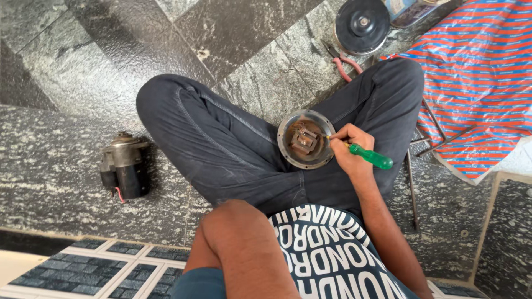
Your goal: The person sits on the floor and uses a screwdriver to scrape and clean the internal components of a disassembled motor. They manipulate the motor housing and internal parts while working.
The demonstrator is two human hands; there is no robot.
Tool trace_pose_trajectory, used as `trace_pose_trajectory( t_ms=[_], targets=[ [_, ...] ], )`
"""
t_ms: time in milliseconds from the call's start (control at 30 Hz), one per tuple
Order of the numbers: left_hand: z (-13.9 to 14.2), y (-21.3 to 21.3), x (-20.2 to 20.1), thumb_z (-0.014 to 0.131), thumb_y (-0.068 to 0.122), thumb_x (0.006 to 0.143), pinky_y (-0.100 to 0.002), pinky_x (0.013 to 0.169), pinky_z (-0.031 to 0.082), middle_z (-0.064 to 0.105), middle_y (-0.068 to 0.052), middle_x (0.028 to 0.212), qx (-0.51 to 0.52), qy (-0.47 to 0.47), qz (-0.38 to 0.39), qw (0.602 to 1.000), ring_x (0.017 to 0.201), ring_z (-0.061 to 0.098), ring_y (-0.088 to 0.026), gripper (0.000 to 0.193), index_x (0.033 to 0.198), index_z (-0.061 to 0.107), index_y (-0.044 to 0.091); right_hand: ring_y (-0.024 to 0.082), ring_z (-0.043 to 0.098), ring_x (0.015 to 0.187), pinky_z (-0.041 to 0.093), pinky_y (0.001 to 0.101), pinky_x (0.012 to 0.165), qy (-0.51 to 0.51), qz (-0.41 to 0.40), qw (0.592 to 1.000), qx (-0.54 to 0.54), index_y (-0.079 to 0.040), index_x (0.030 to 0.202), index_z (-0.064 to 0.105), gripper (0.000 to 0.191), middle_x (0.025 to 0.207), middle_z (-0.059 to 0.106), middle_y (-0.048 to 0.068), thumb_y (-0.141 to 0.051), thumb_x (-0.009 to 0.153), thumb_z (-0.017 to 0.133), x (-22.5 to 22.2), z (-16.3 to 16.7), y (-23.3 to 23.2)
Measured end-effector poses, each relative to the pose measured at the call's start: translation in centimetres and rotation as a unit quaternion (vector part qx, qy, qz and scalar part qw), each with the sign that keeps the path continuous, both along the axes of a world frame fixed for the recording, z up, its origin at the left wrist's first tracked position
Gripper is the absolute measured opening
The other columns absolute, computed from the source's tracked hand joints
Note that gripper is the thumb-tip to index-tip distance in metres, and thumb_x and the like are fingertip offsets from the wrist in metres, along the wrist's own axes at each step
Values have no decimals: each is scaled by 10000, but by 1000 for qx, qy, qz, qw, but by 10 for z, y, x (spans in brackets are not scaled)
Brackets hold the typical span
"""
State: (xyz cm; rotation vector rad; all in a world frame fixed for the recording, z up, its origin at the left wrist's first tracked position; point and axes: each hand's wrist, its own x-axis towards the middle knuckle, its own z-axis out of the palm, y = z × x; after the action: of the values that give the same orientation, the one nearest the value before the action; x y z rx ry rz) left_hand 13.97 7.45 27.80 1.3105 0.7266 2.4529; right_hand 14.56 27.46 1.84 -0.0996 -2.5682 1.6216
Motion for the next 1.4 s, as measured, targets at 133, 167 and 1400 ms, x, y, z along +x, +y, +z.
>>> trace_pose_trajectory(
  t_ms=[133,167,1400],
  targets=[
    [-6,10,-8,525,252,981,-419,708,516,690,-137,841,-1,-6,14,1000,760,675,-289,285,965,695,23,62,584,570,437,235,516,-5,-8,1000,15,30,817,686,27,671,660,58,6,829,685,1,-2,1],
    [-1,12,1,529,262,984,-426,711,515,688,-141,844,-8,-9,25,1000,764,673,-295,291,969,693,22,64,578,574,442,236,523,1,-4,1000,24,28,818,688,25,672,657,61,5,827,690,1,-3,0],
    [-348,46,-126,691,569,965,-332,602,456,594,-38,636,-636,-169,112,744,595,557,-142,613,678,706,27,219,749,856,592,302,745,126,57,986,94,21,972,685,135,967,741,151,32,842,716,53,52,-16]
  ],
)
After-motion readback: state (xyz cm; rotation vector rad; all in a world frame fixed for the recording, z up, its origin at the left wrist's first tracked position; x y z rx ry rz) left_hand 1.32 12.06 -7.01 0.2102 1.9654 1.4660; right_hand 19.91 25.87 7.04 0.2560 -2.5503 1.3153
